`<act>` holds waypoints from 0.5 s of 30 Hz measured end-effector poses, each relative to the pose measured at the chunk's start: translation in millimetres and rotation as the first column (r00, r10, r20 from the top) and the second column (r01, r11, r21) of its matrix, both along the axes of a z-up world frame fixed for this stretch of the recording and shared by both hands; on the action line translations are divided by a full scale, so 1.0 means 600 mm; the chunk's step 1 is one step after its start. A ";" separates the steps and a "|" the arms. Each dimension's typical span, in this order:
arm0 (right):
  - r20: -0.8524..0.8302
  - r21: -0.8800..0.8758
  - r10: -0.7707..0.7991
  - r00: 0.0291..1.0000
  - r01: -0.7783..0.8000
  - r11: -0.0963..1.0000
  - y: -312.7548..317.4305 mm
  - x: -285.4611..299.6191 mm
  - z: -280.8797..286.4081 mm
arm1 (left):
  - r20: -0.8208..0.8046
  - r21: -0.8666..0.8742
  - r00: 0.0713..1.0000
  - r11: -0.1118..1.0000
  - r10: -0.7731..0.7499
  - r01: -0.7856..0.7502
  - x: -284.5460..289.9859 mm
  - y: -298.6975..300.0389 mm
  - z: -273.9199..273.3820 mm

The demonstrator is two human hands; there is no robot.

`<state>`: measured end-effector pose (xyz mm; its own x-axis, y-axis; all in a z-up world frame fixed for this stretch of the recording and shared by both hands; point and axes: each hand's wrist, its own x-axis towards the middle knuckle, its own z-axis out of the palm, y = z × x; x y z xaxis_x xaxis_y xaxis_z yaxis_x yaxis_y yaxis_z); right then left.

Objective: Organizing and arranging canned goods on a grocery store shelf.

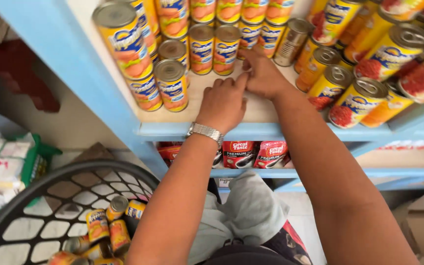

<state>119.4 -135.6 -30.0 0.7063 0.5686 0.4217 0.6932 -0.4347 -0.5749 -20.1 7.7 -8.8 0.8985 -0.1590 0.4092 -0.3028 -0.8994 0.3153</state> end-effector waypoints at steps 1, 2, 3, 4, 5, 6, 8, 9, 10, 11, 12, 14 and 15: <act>-0.002 0.018 -0.020 1.000 0.020 1.000 0.001 -0.001 0.002 | -0.002 0.018 1.000 1.000 -0.020 0.020 0.003 0.001 -0.003; 0.001 0.006 -0.038 0.999 0.038 0.999 0.002 -0.004 0.001 | 0.010 0.011 1.000 1.000 -0.024 0.024 0.003 0.003 -0.008; 0.003 -0.005 -0.057 0.998 0.057 0.998 0.003 -0.007 0.001 | 0.021 0.004 0.999 1.000 -0.029 0.028 0.004 0.005 -0.012; 0.000 0.010 -0.065 0.998 0.065 0.998 0.001 -0.011 0.004 | 0.019 0.020 0.999 0.999 -0.037 0.037 0.004 0.003 -0.012; 0.010 -0.030 -0.073 0.997 0.073 0.997 0.000 -0.016 0.009 | 0.011 0.022 0.999 0.999 -0.044 0.043 0.002 0.003 -0.012; 0.024 -0.071 -0.070 0.997 0.072 0.995 0.006 -0.018 0.017 | 0.008 0.023 0.999 0.999 -0.040 0.040 0.001 0.007 -0.008; 0.048 -0.040 -0.050 0.998 0.052 0.998 0.004 -0.022 0.016 | 0.006 0.011 0.999 0.999 -0.037 0.037 -0.005 0.007 -0.006; 0.071 -0.026 -0.032 0.997 0.034 0.999 0.006 -0.023 0.018 | 0.001 -0.018 0.999 0.999 -0.035 0.035 -0.008 0.010 -0.003; 0.084 -0.019 -0.018 0.996 0.020 1.000 0.008 -0.027 0.023 | 0.014 -0.011 1.000 1.000 -0.021 0.021 -0.009 0.010 -0.002; 0.058 -0.020 -0.044 0.997 0.045 0.999 0.011 -0.031 0.027 | 0.011 -0.024 1.000 0.999 -0.024 0.024 -0.010 0.010 -0.002; 0.031 -0.024 -0.070 0.997 0.070 0.997 0.010 -0.035 0.028 | 0.006 -0.040 1.000 0.999 -0.028 0.028 -0.010 0.008 -0.005; 0.051 -0.022 -0.060 0.997 0.061 0.998 0.011 -0.029 0.021 | -0.001 -0.031 1.000 0.999 -0.016 0.016 -0.014 0.006 0.001; 0.060 -0.024 -0.064 0.996 0.065 0.998 0.009 -0.025 0.019 | -0.020 -0.027 1.000 0.999 -0.018 0.018 -0.014 0.003 0.004</act>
